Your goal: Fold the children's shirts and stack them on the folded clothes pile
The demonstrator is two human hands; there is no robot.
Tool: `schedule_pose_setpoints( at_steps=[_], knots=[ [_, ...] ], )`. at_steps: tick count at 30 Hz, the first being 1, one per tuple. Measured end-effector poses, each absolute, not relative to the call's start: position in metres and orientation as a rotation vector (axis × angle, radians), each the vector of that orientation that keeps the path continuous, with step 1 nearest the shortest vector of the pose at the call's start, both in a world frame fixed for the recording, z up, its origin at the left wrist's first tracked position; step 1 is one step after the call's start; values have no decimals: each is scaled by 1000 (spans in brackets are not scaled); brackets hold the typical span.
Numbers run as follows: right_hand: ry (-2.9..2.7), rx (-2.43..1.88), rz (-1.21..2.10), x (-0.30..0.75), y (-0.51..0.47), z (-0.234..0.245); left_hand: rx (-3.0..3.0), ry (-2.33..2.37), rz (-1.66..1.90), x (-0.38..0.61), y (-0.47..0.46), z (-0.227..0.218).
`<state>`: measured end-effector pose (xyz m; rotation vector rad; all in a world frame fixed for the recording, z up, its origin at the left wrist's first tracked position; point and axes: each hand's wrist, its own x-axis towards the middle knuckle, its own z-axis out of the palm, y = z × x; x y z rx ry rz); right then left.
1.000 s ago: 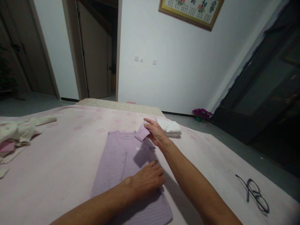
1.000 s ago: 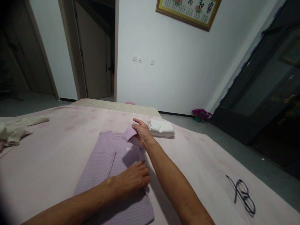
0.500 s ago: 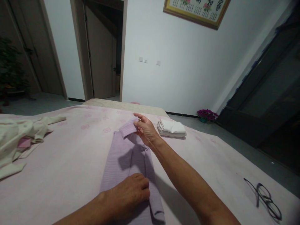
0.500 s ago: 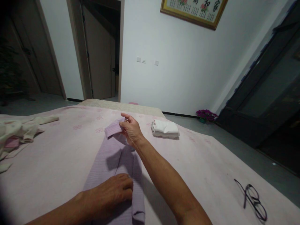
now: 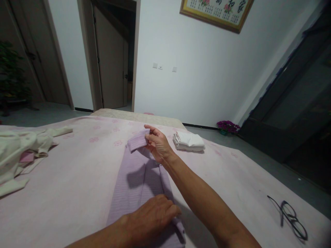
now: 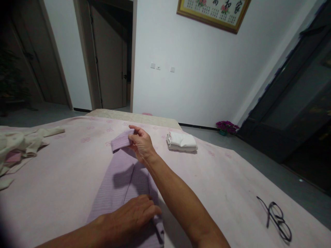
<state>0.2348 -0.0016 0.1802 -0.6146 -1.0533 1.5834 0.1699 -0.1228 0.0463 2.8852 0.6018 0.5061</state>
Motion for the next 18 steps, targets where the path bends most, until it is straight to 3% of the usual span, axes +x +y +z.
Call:
schedule_pose_setpoints(
  at_steps=[3, 10, 18],
  knots=[
    [-1041, -553, 1612, 234, -5, 180, 2951, 574, 433, 161, -124, 49],
    [-1033, -473, 1672, 225, 1, 169, 2959, 590, 661, 183, -123, 50],
    [-936, -541, 1645, 239, 5, 158, 2819, 567, 399, 171, -118, 43]
  ],
)
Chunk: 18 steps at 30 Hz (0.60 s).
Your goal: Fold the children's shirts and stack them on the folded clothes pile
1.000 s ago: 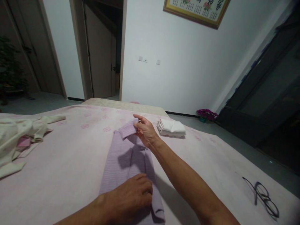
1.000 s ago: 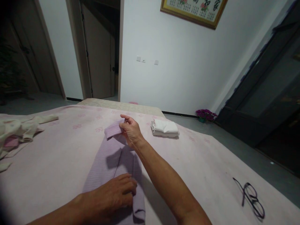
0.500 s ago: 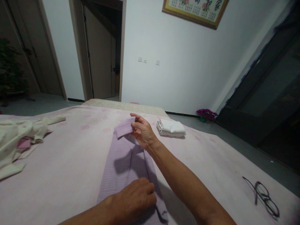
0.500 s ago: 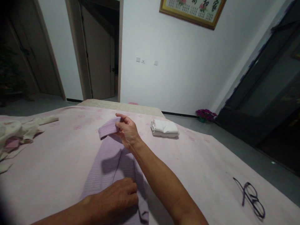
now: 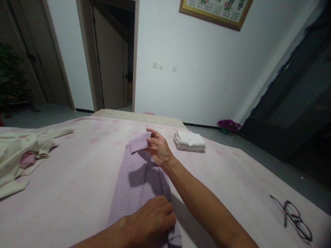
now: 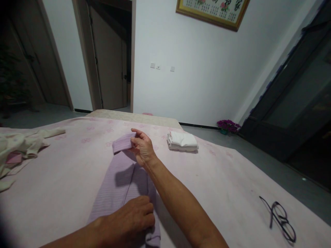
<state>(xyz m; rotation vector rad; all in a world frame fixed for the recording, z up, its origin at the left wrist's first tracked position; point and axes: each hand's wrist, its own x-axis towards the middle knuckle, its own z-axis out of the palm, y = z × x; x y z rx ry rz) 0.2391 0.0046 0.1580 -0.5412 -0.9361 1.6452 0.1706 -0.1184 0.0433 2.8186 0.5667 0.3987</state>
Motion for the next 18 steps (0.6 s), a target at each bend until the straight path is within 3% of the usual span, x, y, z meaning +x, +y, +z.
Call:
schedule_pose_setpoints(
  at_steps=[9, 18],
  knots=[
    [-858, -590, 1647, 261, -21, 120, 1280, 552, 659, 109, -94, 49],
    [-1057, -712, 1818, 286, -52, 93, 553, 870, 1169, 108, -78, 82]
  ],
)
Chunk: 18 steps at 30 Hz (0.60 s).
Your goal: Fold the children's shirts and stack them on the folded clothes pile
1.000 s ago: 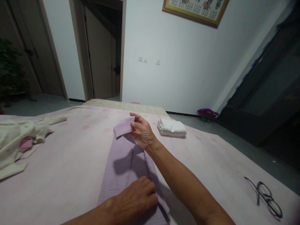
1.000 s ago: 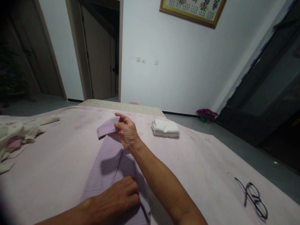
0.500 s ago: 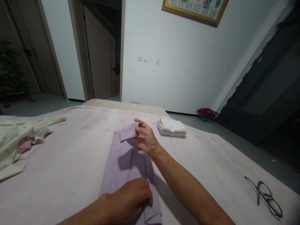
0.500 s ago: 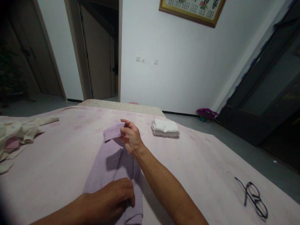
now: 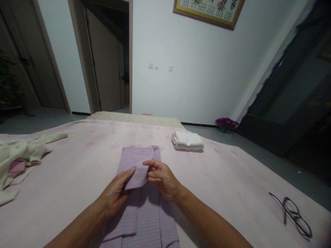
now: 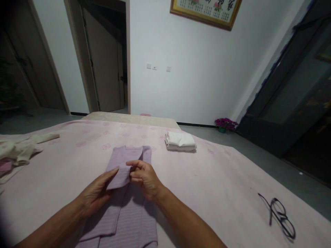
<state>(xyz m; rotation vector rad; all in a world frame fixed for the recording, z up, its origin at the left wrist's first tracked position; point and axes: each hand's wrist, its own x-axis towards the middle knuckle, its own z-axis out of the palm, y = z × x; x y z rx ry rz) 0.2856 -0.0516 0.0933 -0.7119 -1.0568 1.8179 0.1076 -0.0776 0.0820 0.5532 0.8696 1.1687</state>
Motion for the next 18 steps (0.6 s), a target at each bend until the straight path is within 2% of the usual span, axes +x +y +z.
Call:
schedule_pose_setpoints(
  at_steps=[2, 4, 9, 12, 15, 18],
  knots=[
    [-1220, -804, 1852, 297, -44, 85, 589, 936, 1176, 111, -83, 88],
    [-1409, -961, 1677, 311, -26, 76, 633, 934, 1155, 114, -89, 94],
    [-1993, -1229, 585, 339, 38, 65, 692, 904, 1103, 119, -100, 101],
    [-2301, -1344, 171, 341, 70, 74, 706, 896, 1077, 120, -101, 101],
    [-2553, -1470, 21, 332, 92, 82, 721, 904, 1049, 121, -102, 99],
    [-2587, -1557, 22, 320, 106, 79, 722, 876, 1002, 126, -106, 92]
  ],
)
